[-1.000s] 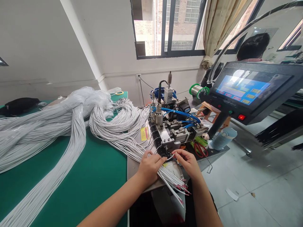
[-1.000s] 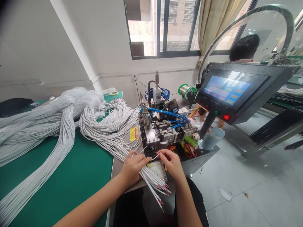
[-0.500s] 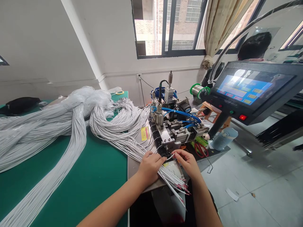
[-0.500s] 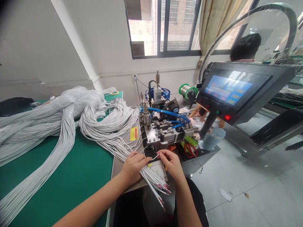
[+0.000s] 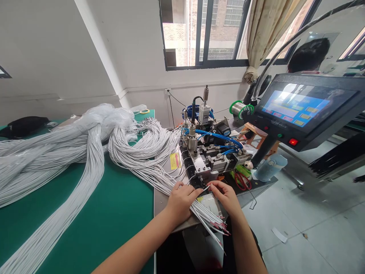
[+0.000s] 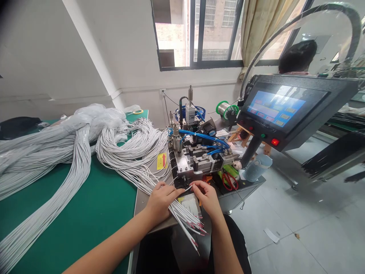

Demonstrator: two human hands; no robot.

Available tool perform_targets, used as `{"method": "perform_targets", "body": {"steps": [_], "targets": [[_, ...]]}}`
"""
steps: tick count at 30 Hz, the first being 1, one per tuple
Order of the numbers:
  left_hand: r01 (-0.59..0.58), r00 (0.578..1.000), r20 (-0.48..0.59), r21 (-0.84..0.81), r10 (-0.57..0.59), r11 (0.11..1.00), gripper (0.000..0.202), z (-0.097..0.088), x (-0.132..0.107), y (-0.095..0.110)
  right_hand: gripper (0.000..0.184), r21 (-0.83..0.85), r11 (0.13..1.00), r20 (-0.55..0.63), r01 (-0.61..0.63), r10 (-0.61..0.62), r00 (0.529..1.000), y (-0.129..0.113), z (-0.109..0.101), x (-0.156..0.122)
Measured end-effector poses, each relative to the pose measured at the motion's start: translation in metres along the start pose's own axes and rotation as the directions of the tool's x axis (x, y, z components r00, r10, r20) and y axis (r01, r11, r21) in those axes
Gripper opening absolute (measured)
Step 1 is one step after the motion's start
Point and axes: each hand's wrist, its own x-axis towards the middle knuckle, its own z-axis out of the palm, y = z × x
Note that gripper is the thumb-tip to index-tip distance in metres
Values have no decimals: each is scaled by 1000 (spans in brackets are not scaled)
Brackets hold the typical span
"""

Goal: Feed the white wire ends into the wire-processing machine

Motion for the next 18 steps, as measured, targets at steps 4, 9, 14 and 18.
{"method": "perform_targets", "body": {"steps": [4,9,14,18], "targets": [[12,999,-37,24,-12,1000,42,0,0,0,33,-119,992,-35,36,-40,999,-1,-2,1],[38,997,-66,49,-34,998,45,0,0,2,25,-270,952,-33,145,-159,987,-8,-3,3],[90,995,-47,55,-88,994,49,1,1,3,25,-343,921,-11,184,-200,980,-10,-3,8],[124,992,-5,64,-124,990,52,3,1,3,25,-299,941,-1,161,-168,986,-7,-3,12]]}}
